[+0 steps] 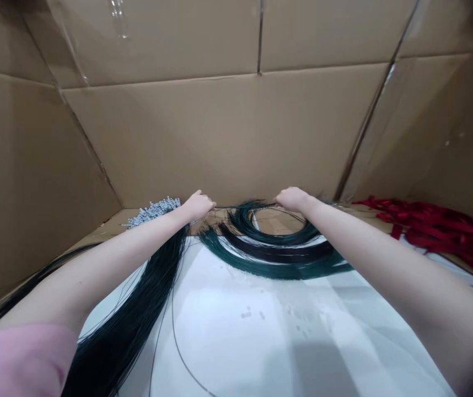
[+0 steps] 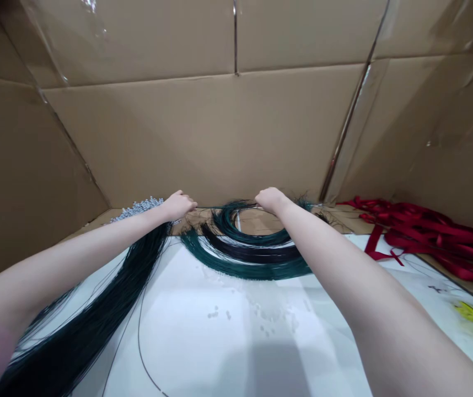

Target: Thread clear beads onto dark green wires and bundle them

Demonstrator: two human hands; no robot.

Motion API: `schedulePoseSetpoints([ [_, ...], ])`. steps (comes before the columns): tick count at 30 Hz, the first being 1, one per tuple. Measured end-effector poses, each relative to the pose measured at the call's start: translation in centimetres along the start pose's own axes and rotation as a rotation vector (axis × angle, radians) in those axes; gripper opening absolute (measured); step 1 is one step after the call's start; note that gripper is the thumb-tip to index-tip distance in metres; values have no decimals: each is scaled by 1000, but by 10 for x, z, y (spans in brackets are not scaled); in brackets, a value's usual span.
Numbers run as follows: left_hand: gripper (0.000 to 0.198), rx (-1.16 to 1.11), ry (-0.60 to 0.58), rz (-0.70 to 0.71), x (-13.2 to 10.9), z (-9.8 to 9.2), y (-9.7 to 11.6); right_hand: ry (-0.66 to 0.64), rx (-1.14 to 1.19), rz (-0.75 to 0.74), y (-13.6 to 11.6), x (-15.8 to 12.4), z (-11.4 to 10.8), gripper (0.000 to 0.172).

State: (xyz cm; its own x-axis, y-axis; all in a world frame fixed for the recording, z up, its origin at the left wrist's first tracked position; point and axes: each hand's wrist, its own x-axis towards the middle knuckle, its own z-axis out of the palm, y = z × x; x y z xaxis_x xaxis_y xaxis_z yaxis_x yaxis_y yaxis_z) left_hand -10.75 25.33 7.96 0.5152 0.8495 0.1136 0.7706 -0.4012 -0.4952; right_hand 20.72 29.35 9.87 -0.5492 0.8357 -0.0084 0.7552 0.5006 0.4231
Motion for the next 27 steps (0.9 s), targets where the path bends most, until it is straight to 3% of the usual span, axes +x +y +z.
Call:
schedulePoseSetpoints([
  [5,24,8,6,-65,-10,-5,-29,-20,2,31,-1,14,-8,29],
  [12,26,11,30,-176,-28,-15,-70,91,54,60,-16,34,-27,30],
  [27,31,35,14,-343,-37,-9,-113,207,118,84,-33,68,-49,31],
])
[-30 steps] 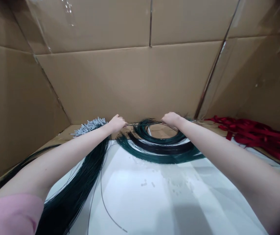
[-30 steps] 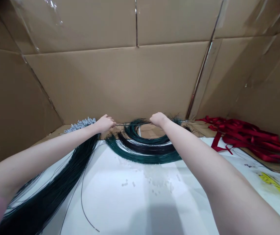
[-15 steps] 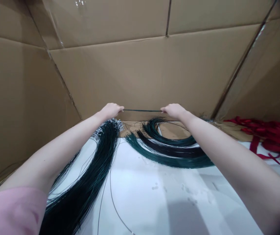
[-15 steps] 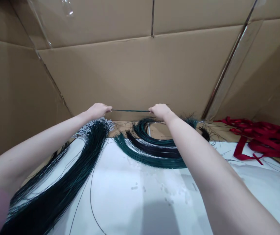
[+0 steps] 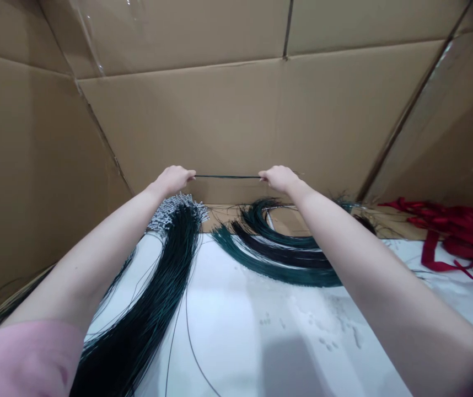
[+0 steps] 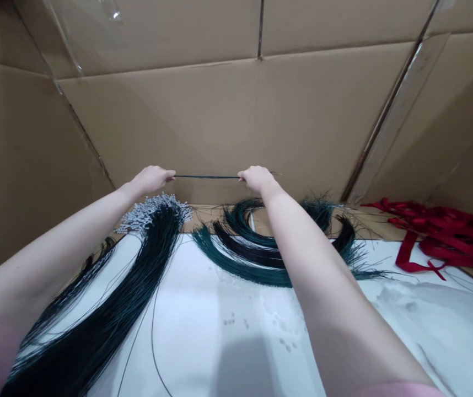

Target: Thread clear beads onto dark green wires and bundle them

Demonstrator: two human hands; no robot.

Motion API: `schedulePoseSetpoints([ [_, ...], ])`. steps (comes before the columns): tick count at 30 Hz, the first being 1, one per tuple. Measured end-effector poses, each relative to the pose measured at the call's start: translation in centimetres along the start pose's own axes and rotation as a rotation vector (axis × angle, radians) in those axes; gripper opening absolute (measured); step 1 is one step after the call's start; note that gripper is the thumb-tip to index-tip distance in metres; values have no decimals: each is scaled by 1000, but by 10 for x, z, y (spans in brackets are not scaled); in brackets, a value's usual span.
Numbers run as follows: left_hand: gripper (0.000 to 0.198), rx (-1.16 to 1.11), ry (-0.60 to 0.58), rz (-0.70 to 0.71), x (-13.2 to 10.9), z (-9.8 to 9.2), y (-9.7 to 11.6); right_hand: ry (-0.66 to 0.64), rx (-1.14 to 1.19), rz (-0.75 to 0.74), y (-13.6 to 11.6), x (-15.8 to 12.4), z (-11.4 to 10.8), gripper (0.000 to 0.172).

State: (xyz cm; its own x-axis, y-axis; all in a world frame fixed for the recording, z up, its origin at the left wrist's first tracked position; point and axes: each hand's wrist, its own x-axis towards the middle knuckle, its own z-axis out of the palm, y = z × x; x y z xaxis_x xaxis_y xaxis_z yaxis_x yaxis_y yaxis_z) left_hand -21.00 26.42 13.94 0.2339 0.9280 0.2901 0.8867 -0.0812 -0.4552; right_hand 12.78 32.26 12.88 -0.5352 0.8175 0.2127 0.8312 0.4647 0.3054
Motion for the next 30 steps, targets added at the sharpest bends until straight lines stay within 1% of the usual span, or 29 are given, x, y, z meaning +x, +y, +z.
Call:
schedulePoseSetpoints([
  [3,30,-6,-3,9,1,3,6,-8,1,3,3,-2,4,31],
  [6,30,-23,-6,46,8,8,21,-44,-7,18,13,-11,14,31],
  [9,28,-48,-20,96,18,13,43,-100,-26,47,30,-23,24,30],
  [12,26,-81,-46,164,29,15,69,-159,-56,79,49,-36,31,30],
  [14,29,-101,-63,219,36,16,88,-193,-81,99,60,-45,34,30],
  [17,32,-115,-81,286,44,17,114,-251,-118,128,69,-56,38,31],
  [20,30,-117,-89,327,50,18,134,-313,-140,155,73,-64,46,32],
  [25,30,-117,-80,369,55,19,150,-364,-155,195,79,-74,57,32],
  [28,31,-111,-69,380,57,15,154,-366,-160,221,85,-79,53,31],
  [30,28,-108,-55,376,59,9,156,-356,-165,242,90,-82,45,31],
])
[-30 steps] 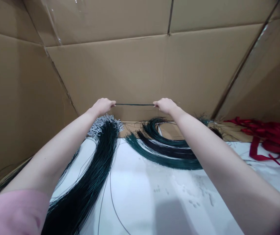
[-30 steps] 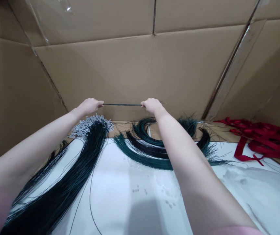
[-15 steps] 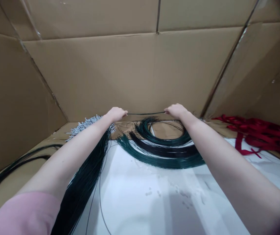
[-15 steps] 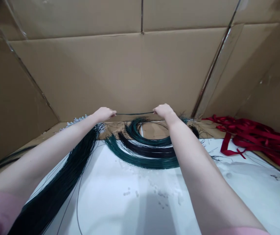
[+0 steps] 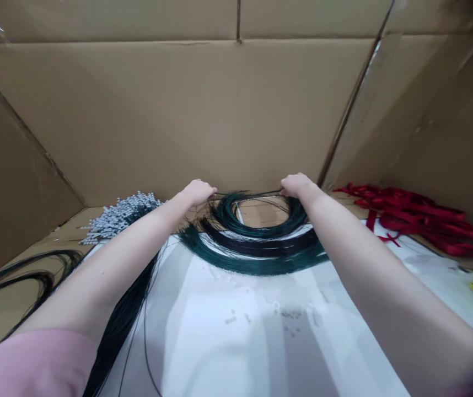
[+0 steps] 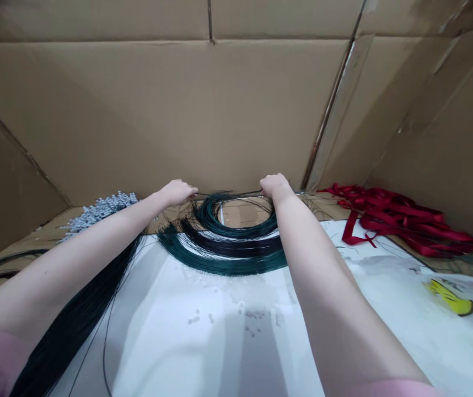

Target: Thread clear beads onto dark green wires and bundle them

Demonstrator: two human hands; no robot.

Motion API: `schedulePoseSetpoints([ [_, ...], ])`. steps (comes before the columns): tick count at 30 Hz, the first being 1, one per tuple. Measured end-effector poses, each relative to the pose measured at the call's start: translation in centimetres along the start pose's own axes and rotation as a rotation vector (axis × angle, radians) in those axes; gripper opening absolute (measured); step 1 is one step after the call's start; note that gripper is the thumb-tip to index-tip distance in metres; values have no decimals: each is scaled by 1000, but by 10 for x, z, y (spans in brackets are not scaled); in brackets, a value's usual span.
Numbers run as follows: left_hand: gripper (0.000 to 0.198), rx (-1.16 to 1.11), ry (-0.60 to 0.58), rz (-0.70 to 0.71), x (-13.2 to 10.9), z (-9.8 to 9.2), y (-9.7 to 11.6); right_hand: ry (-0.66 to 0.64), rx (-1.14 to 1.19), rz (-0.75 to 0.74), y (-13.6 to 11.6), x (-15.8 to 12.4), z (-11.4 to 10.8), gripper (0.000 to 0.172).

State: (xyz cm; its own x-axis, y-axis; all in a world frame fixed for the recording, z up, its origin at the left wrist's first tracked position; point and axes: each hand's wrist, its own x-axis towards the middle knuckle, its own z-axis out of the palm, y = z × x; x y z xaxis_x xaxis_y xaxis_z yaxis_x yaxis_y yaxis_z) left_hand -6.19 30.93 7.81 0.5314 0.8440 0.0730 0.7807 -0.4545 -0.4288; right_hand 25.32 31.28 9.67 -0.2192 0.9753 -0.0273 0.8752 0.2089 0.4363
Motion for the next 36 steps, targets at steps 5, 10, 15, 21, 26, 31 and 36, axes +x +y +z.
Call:
schedulePoseSetpoints([
  [5,24,3,65,-32,7,-21,5,56,-2,102,32,-13,-32,29],
  [10,27,-36,188,-69,23,-55,23,104,-7,216,93,-41,-72,22],
  [15,28,-118,324,-44,48,-93,52,137,-15,283,152,-89,-85,24],
  [21,24,-221,396,29,77,-119,90,184,-77,358,193,-134,-65,26],
  [26,26,-265,395,107,93,-129,129,92,-71,417,221,-158,-53,27],
  [31,34,-288,368,202,94,-130,167,-16,-31,539,249,-176,-45,25],
  [36,38,-287,329,236,85,-125,174,123,-24,504,267,-186,-33,25],
])
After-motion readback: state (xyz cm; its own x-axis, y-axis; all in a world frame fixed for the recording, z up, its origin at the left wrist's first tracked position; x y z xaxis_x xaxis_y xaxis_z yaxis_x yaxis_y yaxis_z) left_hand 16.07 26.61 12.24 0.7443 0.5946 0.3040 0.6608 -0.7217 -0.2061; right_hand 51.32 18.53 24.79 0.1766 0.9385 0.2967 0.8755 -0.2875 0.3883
